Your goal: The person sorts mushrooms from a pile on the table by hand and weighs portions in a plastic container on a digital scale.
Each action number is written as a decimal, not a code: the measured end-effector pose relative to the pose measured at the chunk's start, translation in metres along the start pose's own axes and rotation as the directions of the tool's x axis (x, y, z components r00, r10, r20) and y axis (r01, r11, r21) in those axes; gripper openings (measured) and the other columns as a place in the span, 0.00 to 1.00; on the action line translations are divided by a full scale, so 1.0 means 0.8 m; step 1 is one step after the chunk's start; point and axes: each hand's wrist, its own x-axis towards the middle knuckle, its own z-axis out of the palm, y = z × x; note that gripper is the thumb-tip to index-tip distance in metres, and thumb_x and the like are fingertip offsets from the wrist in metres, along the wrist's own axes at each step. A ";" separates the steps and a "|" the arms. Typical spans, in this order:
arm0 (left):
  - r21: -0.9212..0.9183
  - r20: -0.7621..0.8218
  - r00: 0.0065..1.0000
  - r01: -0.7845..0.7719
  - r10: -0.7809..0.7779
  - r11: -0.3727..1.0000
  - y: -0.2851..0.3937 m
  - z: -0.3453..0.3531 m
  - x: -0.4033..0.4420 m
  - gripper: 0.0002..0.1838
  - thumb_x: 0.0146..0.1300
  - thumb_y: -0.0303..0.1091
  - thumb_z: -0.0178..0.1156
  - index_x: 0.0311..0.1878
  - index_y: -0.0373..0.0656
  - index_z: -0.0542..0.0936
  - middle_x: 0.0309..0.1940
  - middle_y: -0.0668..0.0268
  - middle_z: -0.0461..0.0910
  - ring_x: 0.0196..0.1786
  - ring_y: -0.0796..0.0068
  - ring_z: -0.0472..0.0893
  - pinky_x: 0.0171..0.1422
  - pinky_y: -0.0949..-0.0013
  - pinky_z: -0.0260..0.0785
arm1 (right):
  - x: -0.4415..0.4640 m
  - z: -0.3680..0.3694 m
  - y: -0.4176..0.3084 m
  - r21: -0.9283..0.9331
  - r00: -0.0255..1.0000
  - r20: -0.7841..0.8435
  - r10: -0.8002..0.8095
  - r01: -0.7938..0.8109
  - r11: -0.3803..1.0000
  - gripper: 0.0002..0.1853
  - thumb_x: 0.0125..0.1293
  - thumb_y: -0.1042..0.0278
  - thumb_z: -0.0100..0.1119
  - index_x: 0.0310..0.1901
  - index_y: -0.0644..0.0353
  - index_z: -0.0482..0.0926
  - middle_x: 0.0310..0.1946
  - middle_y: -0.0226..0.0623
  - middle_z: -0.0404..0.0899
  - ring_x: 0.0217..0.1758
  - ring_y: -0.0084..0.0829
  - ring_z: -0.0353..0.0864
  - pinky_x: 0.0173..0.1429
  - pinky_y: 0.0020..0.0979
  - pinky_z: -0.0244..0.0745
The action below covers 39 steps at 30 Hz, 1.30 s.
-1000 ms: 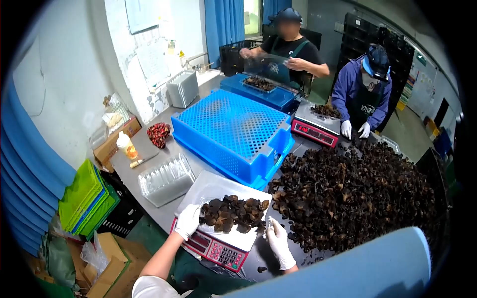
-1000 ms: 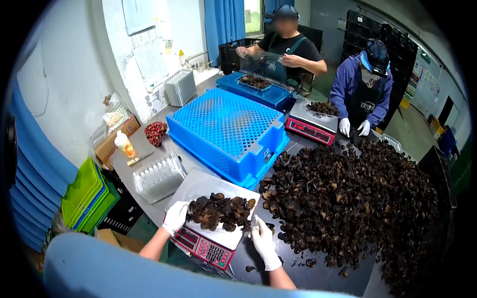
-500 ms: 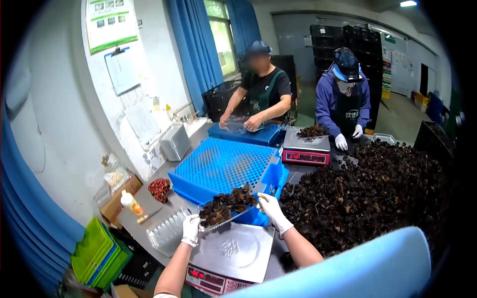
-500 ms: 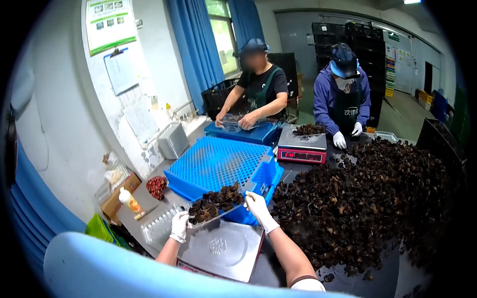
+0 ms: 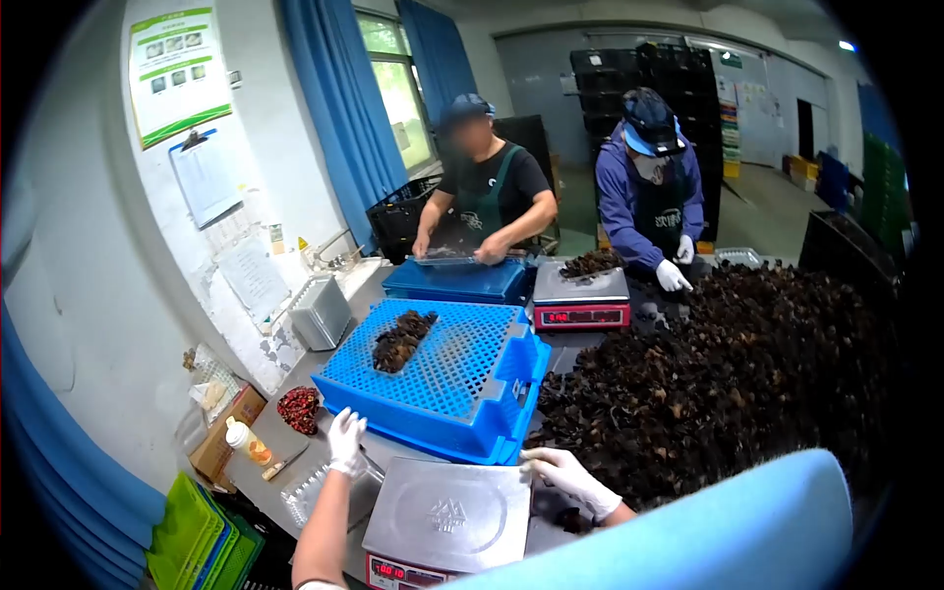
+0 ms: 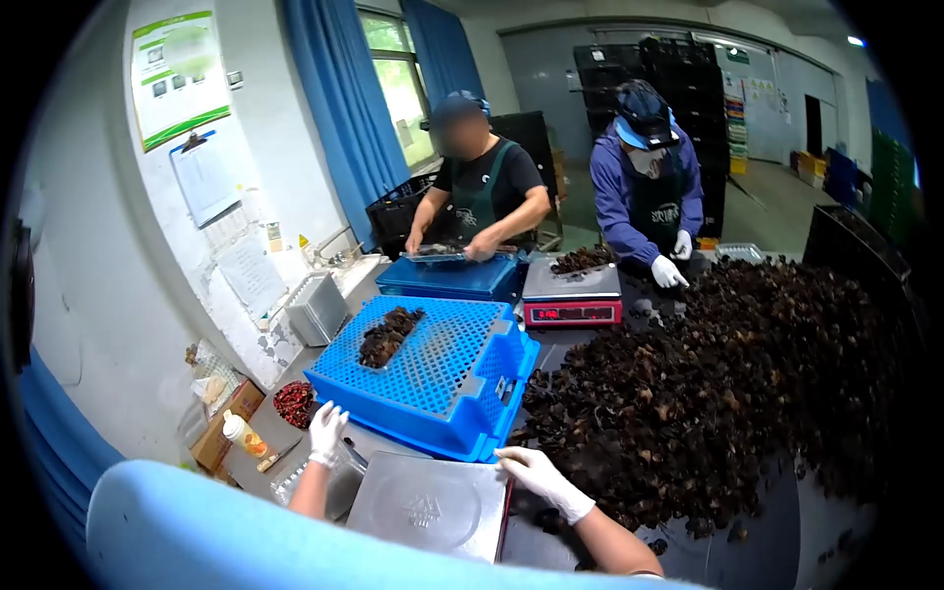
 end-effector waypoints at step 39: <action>0.948 0.224 0.832 -0.307 0.507 0.084 0.045 -0.091 -0.194 0.11 0.74 0.34 0.50 0.47 0.36 0.77 0.42 0.49 0.77 0.44 0.50 0.76 0.53 0.55 0.69 | -0.150 0.026 0.145 -0.845 0.742 -0.330 -0.584 0.045 0.533 0.16 0.59 0.71 0.56 0.49 0.56 0.82 0.40 0.39 0.77 0.47 0.41 0.75 0.51 0.41 0.70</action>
